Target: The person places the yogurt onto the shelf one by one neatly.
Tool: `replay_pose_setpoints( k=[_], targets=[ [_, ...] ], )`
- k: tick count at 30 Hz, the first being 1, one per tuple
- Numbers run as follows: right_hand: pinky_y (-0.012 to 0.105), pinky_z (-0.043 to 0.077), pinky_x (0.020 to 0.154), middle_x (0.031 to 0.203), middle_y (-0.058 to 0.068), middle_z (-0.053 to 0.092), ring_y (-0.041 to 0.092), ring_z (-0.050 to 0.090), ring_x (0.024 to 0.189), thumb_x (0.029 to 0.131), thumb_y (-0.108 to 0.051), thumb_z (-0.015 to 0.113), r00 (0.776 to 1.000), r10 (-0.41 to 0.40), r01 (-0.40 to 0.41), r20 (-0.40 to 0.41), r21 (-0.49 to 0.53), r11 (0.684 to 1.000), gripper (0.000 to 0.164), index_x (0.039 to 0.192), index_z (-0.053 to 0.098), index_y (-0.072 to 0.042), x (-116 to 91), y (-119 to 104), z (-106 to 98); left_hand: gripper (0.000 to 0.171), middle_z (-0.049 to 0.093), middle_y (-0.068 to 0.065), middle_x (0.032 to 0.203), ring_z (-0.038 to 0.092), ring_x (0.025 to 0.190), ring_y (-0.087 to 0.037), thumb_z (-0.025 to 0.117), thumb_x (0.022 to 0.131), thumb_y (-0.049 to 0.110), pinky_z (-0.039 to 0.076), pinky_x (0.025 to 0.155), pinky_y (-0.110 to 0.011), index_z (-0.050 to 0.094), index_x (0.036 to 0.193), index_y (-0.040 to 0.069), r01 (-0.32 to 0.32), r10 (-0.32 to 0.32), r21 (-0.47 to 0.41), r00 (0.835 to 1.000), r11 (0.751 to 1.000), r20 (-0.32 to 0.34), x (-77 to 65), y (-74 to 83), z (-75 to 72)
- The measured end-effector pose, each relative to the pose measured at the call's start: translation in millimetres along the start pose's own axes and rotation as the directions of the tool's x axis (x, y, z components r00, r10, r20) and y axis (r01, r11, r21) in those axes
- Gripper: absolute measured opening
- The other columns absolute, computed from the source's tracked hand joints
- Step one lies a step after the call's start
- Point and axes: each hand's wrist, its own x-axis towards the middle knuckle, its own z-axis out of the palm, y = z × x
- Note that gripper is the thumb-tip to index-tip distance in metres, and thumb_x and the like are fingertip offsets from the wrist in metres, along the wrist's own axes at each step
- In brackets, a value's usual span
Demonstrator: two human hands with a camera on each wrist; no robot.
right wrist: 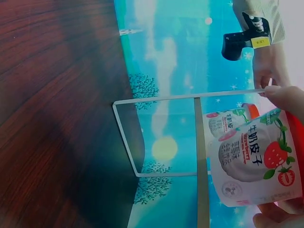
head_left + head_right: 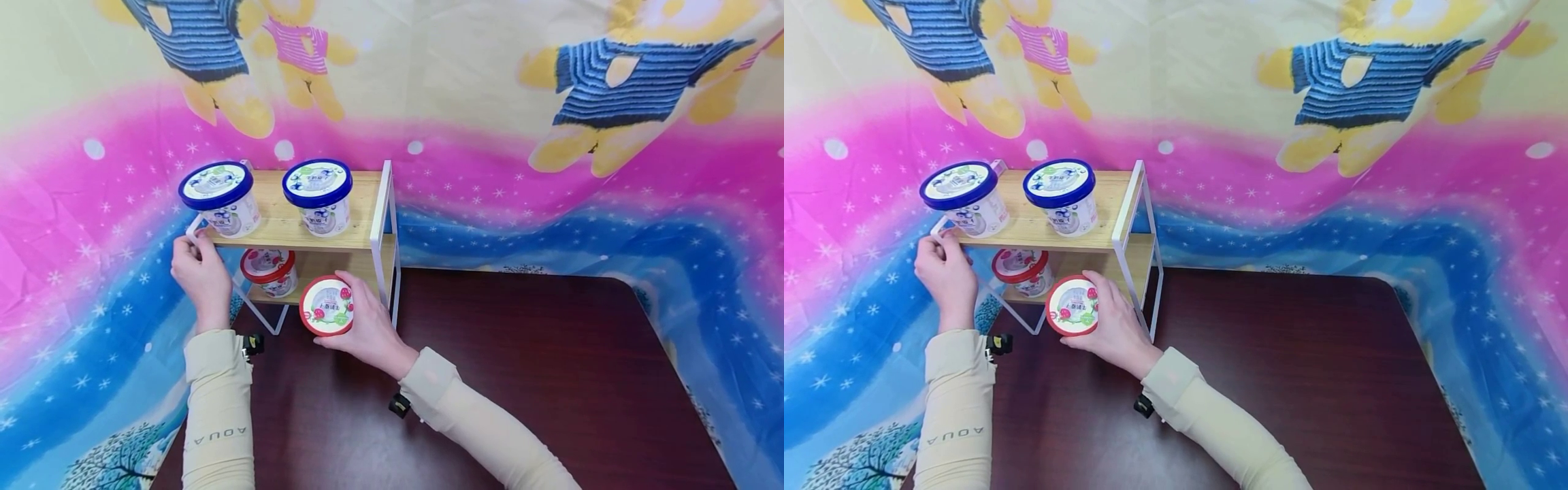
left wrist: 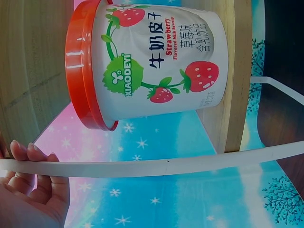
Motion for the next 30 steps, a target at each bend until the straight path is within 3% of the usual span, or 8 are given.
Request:
replay_pose_setpoints(
  k=[10,19,30],
  targets=[
    [0.037,0.05,0.096,0.131,0.003,0.052,0.016,0.052,0.118,0.066,-0.04,0.097,0.998,0.054,-0.054,-0.02,0.028,0.998,0.113,0.15,0.026,-0.016,7,0,6,0.028,0.042,0.003,0.067,0.04,0.06,-0.01,0.051,0.106,0.039,0.027,0.053,-0.024,0.05,0.086,0.019,-0.011,0.011,-0.001,1.0,1.0,-0.006,1.6,-3.0,0.9],
    [0.036,0.05,0.096,0.134,0.001,0.048,0.015,0.048,0.121,0.069,-0.039,0.095,0.998,0.046,-0.043,-0.049,0.065,0.997,0.106,0.149,0.028,-0.017,15,2,11,0.029,0.042,0.002,0.068,0.04,0.06,-0.01,0.05,0.107,0.04,0.027,0.054,-0.024,0.05,0.086,0.019,-0.013,0.013,0.004,1.0,1.0,-0.006,0.4,-1.9,-0.3],
    [0.037,0.044,0.105,0.144,-0.002,0.041,0.013,0.042,0.13,0.072,-0.04,0.093,0.992,0.078,-0.067,-0.094,0.115,0.991,0.111,0.156,0.022,-0.022,26,8,17,0.032,0.042,-0.002,0.068,0.041,0.062,-0.013,0.049,0.106,0.041,0.027,0.055,-0.028,0.046,0.083,0.02,-0.004,0.005,-0.015,1.0,1.0,0.013,-0.3,-3.0,-0.3]
  ],
)
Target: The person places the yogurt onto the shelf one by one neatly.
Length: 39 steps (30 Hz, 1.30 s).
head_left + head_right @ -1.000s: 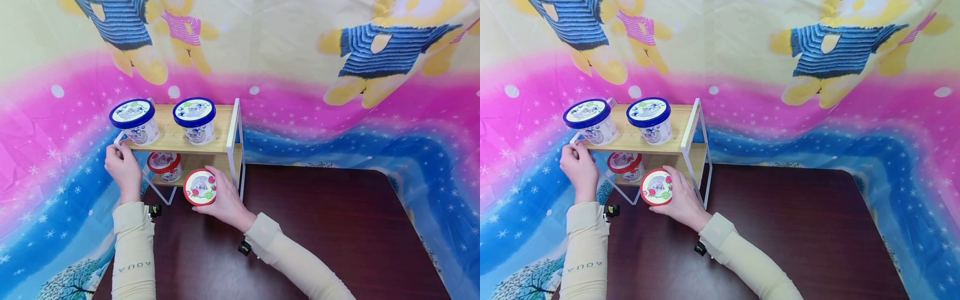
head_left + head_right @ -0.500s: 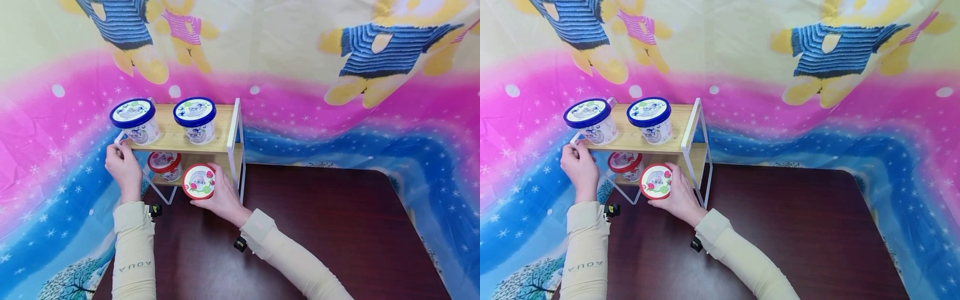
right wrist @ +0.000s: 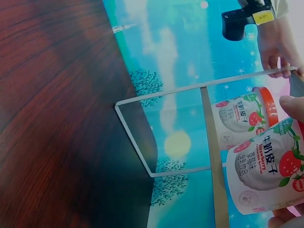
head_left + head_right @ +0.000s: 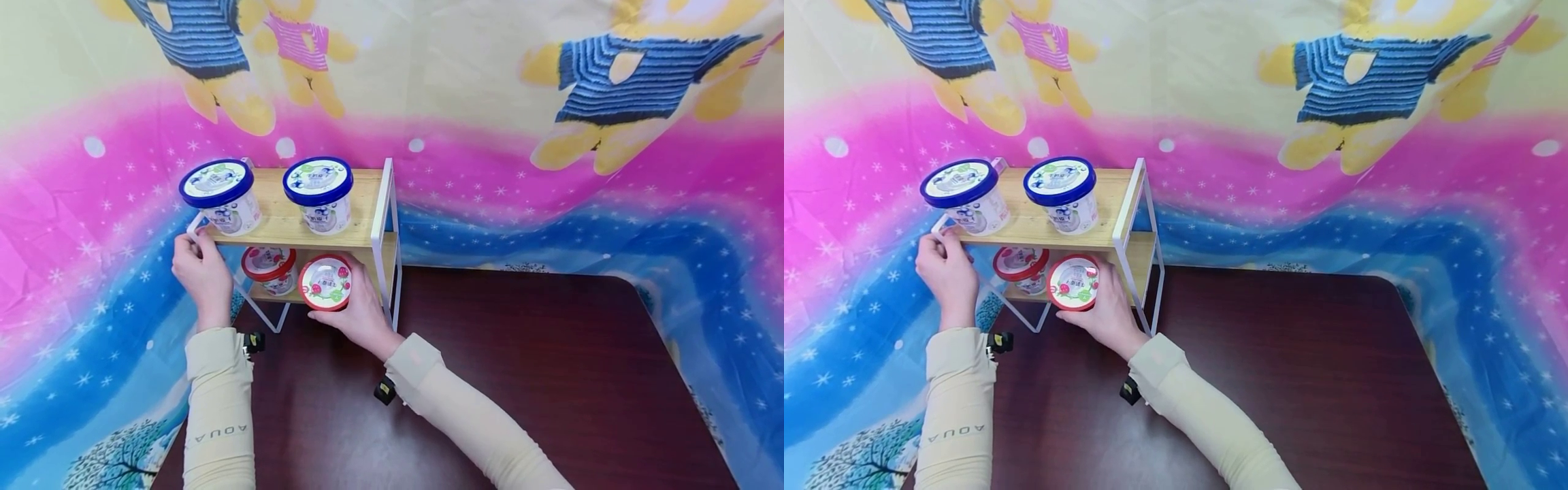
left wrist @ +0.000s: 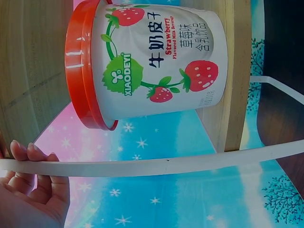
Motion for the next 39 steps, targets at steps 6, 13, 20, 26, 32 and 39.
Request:
replay_pose_setpoints(
  k=[6,13,20,26,32,39],
  targets=[
    [0.039,0.041,0.108,0.145,-0.001,0.039,0.014,0.041,0.132,0.074,-0.037,0.093,0.997,0.066,-0.064,-0.027,0.079,0.995,0.111,0.153,0.016,-0.026,5,1,1,0.031,0.041,-0.002,0.068,0.04,0.062,-0.012,0.05,0.106,0.039,0.027,0.055,-0.028,0.047,0.083,0.019,0.002,-0.002,-0.001,1.0,1.0,-0.003,1.3,-1.0,0.2],
    [0.039,0.036,0.112,0.146,-0.004,0.039,0.009,0.04,0.134,0.074,-0.036,0.093,0.993,0.078,-0.067,-0.089,0.113,0.991,0.113,0.155,0.014,-0.031,14,-2,1,0.028,0.043,0.0,0.069,0.042,0.063,-0.011,0.051,0.106,0.039,0.028,0.056,-0.026,0.049,0.085,0.021,0.012,-0.012,-0.001,1.0,1.0,-0.002,1.3,0.0,0.6],
    [0.042,0.037,0.111,0.148,-0.008,0.036,0.008,0.04,0.135,0.078,-0.043,0.089,0.986,0.142,-0.128,-0.084,0.148,0.981,0.112,0.156,0.009,-0.042,18,-1,1,0.026,0.046,0.0,0.07,0.044,0.063,-0.011,0.051,0.107,0.037,0.03,0.055,-0.026,0.05,0.086,0.021,0.014,-0.014,0.001,1.0,1.0,0.0,1.7,-1.1,2.1],
    [0.043,0.036,0.112,0.15,-0.005,0.035,0.011,0.039,0.137,0.08,-0.047,0.086,0.982,0.172,-0.154,-0.08,0.189,0.97,0.11,0.157,0.009,-0.038,19,2,1,0.027,0.046,0.001,0.071,0.044,0.063,-0.011,0.05,0.107,0.04,0.03,0.055,-0.025,0.051,0.088,0.02,0.01,-0.01,-0.001,1.0,1.0,0.004,1.0,0.3,1.3],
    [0.039,0.036,0.112,0.147,-0.005,0.037,0.008,0.038,0.135,0.08,-0.046,0.086,0.986,0.137,-0.113,-0.091,0.235,0.965,0.106,0.155,0.012,-0.035,23,8,3,0.029,0.044,0.003,0.069,0.044,0.063,-0.01,0.05,0.106,0.041,0.03,0.055,-0.024,0.05,0.087,0.019,0.006,-0.006,0.006,1.0,1.0,-0.003,1.1,1.1,1.6],
    [0.038,0.035,0.112,0.148,-0.006,0.037,0.007,0.038,0.136,0.084,-0.047,0.082,0.991,0.11,-0.085,-0.079,0.271,0.959,0.099,0.155,0.013,-0.04,28,15,4,0.026,0.044,0.003,0.068,0.043,0.061,-0.01,0.051,0.107,0.037,0.029,0.053,-0.023,0.05,0.087,0.019,0.005,-0.005,0.012,1.0,1.0,-0.011,2.4,-0.7,2.2]
  ],
)
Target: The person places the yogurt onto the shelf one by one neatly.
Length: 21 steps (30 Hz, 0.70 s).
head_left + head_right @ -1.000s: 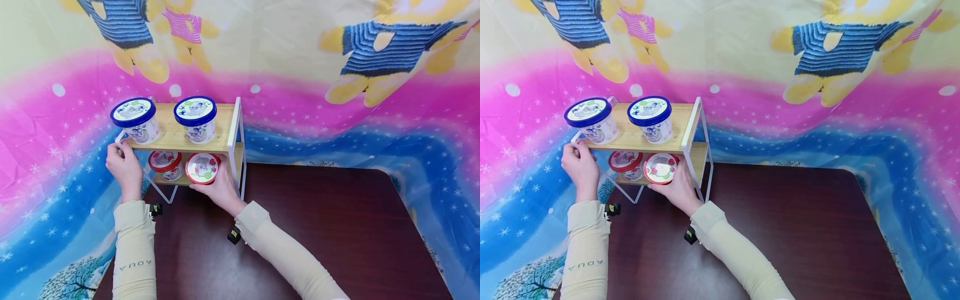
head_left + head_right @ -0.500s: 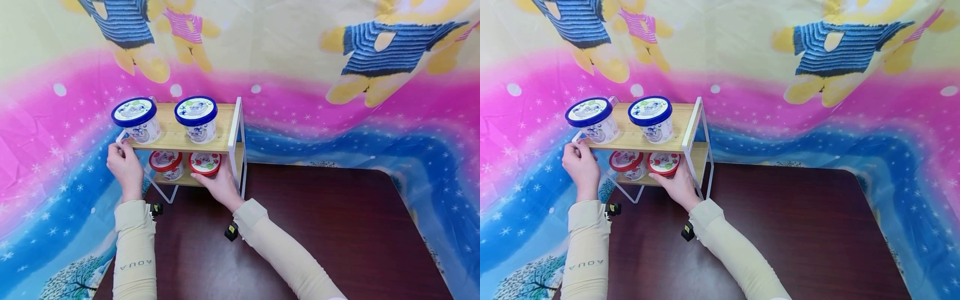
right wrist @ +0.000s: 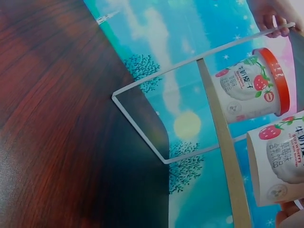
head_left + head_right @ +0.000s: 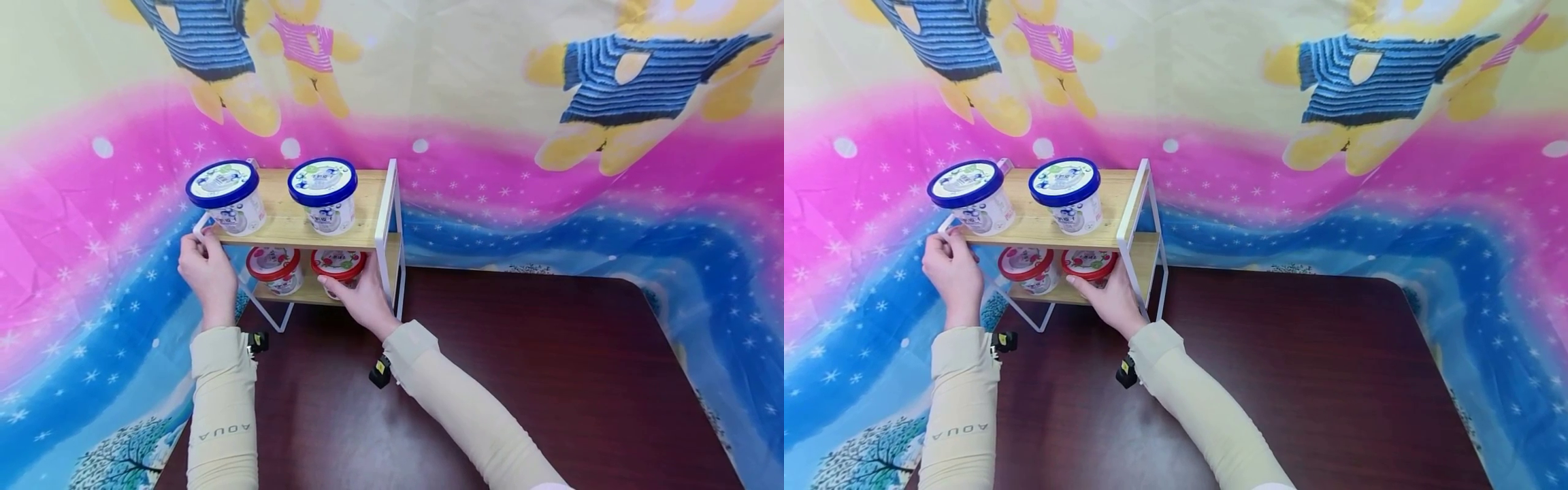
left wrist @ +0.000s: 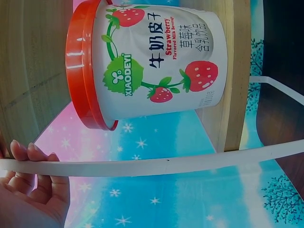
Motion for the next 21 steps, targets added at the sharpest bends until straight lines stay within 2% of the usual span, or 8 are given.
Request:
replay_pose_setpoints(
  k=[12,21],
  targets=[
    [0.037,0.038,0.11,0.148,-0.007,0.035,0.006,0.035,0.136,0.084,-0.043,0.083,0.999,0.007,-0.006,0.044,-0.027,1.0,0.102,0.154,0.009,-0.042,4.7,7.7,-0.6,0.025,0.046,0.005,0.065,0.044,0.059,-0.008,0.053,0.106,0.033,0.03,0.053,-0.023,0.051,0.085,0.02,-0.005,0.005,-0.001,1.0,1.0,-0.009,0.2,0.2,0.3],
    [0.035,0.033,0.113,0.15,-0.006,0.035,0.006,0.035,0.137,0.08,-0.04,0.088,0.999,0.039,-0.039,0.002,-0.021,0.999,0.108,0.155,0.011,-0.038,4.1,7.7,3.7,0.027,0.045,0.005,0.064,0.044,0.057,-0.009,0.052,0.106,0.034,0.029,0.052,-0.024,0.049,0.084,0.02,-0.025,0.025,-0.001,1.0,1.0,-0.016,-1.2,0.2,0.1]
  ],
)
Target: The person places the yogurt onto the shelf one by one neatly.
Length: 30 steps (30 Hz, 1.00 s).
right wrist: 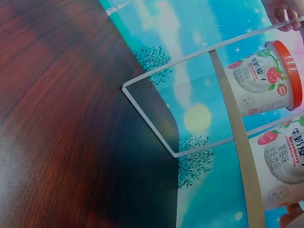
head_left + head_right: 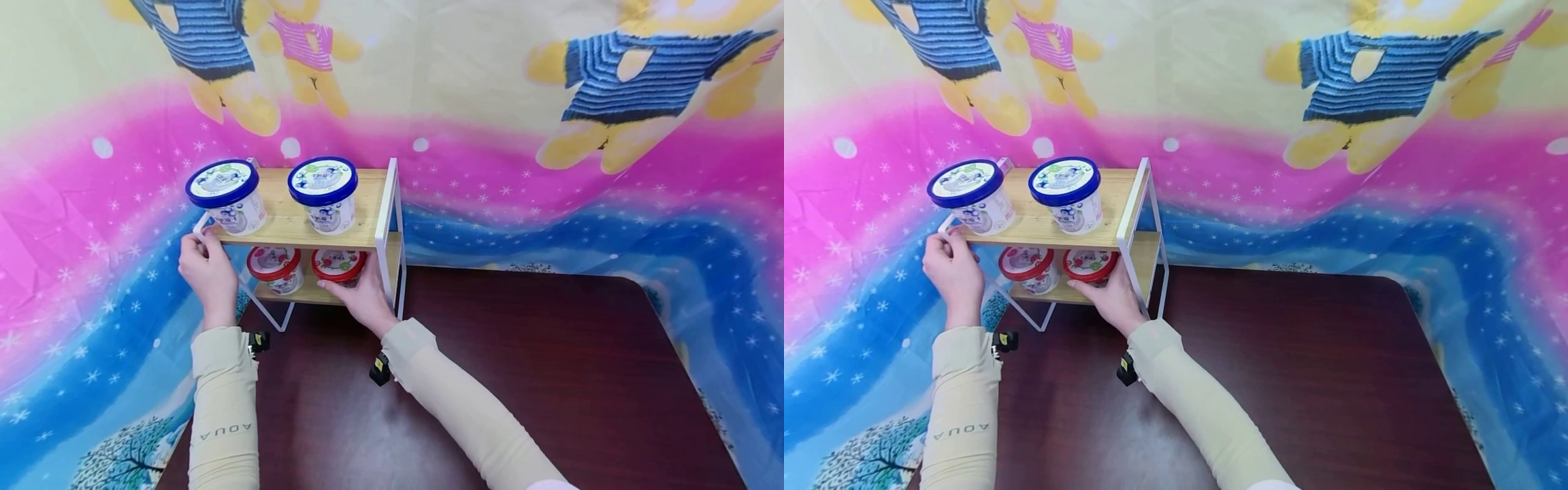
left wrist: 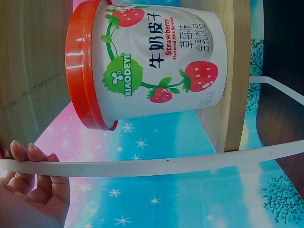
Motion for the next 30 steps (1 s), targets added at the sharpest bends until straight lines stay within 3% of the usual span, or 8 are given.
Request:
replay_pose_setpoints(
  k=[10,14,21,30],
  targets=[
    [0.038,0.032,0.114,0.149,-0.003,0.033,0.009,0.035,0.138,0.072,-0.023,0.095,0.999,-0.026,0.027,0.02,-0.018,0.999,0.122,0.155,0.007,-0.036,-1.9,2.4,-0.6,0.031,0.044,0.001,0.067,0.042,0.06,-0.011,0.049,0.107,0.038,0.028,0.054,-0.026,0.047,0.083,0.019,0.009,-0.008,-0.004,1.0,1.0,0.006,-0.6,3.0,-0.4],
    [0.039,0.034,0.113,0.148,-0.002,0.035,0.009,0.036,0.137,0.074,-0.021,0.093,1.0,-0.014,0.014,0.023,-0.007,1.0,0.119,0.155,0.008,-0.035,-3.6,2.5,-0.5,0.03,0.044,0.002,0.066,0.043,0.059,-0.011,0.05,0.107,0.038,0.029,0.053,-0.025,0.047,0.083,0.019,0.013,-0.013,0.002,1.0,1.0,0.008,-1.2,2.9,-0.6],
    [0.031,0.032,0.113,0.15,0.002,0.036,0.011,0.037,0.138,0.083,-0.029,0.087,1.0,-0.006,0.005,-0.016,-0.078,0.997,0.106,0.156,0.011,-0.026,-5.5,3.7,-1.1,0.028,0.045,0.004,0.067,0.044,0.059,-0.009,0.051,0.106,0.037,0.029,0.053,-0.023,0.05,0.086,0.019,0.022,-0.022,0.0,1.0,1.0,0.01,-1.6,1.8,0.7],
    [0.038,0.033,0.113,0.15,-0.006,0.031,0.005,0.032,0.138,0.078,-0.024,0.091,0.995,-0.1,0.101,0.018,-0.074,0.992,0.121,0.156,0.001,-0.042,-8.8,-2.0,-3.0,0.026,0.045,0.003,0.069,0.044,0.061,-0.01,0.05,0.107,0.037,0.03,0.054,-0.024,0.051,0.087,0.02,0.032,-0.031,-0.009,0.999,0.999,0.013,-2.4,4.8,-1.1]
  ],
)
